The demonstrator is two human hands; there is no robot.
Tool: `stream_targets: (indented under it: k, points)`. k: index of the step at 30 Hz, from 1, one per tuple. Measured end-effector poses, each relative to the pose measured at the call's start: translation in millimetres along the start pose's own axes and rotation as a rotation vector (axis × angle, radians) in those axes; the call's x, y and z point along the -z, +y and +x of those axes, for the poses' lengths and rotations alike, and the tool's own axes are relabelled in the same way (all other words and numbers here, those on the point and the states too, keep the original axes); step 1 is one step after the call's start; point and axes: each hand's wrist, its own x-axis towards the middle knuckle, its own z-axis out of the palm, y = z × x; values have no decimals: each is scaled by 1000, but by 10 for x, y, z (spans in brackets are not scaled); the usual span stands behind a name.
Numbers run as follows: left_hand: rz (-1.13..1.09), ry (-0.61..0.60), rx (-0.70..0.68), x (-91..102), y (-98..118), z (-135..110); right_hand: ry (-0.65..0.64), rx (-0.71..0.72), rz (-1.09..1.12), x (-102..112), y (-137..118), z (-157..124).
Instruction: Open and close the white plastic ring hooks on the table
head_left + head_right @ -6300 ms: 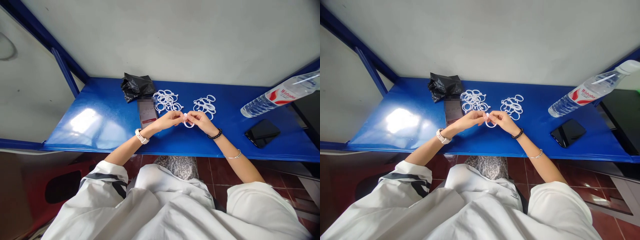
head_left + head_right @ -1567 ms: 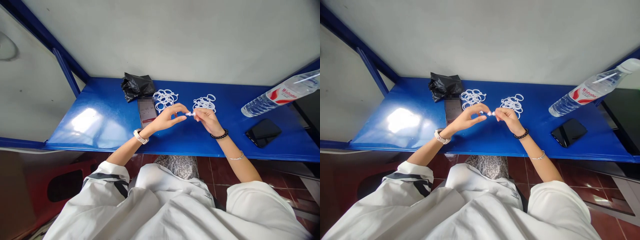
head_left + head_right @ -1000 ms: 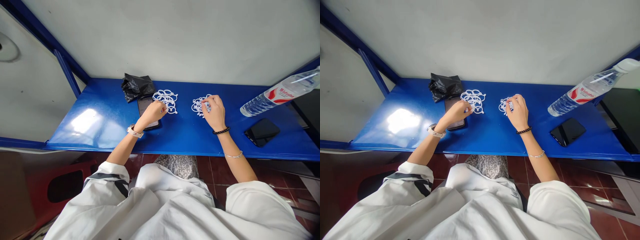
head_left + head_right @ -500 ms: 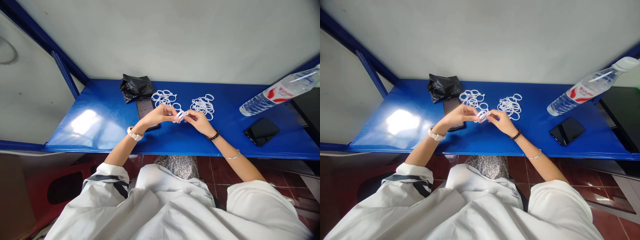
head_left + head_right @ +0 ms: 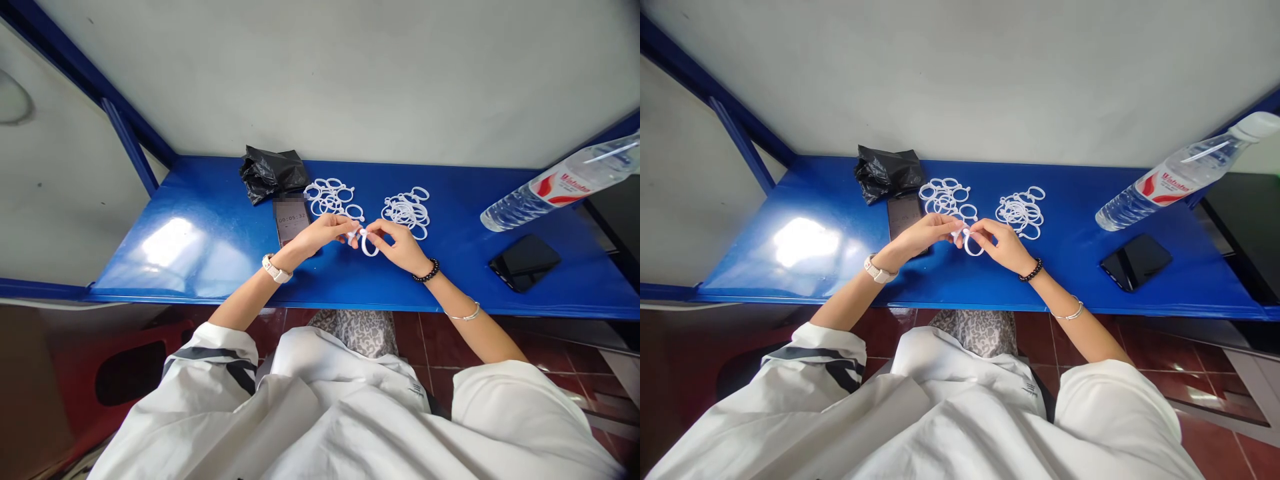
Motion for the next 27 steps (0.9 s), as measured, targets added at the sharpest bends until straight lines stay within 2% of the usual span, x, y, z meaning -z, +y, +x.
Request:
stream_targets:
  k: [5,8,14,17,20,27]
  points:
    - [-174,-70,108,-60,-7,8,138,155,-206,-17,44,-12]
    - [-139,-157,71,-81,16,-8,154,205,-255,-6,72,-13]
    - [16,-146,-17,-81,-10,-21,121,236,-289,-42,55,-25]
    - [118,-138,-27,-74,-18,-29,46,186,-251,-56,34,-28]
    - [113,-133,13,-71,-22,-27,-26,75,-180,-51,16,-25]
    - [-93,-124,117,-58,-18,3,44,-136,107,-17,-13,4]
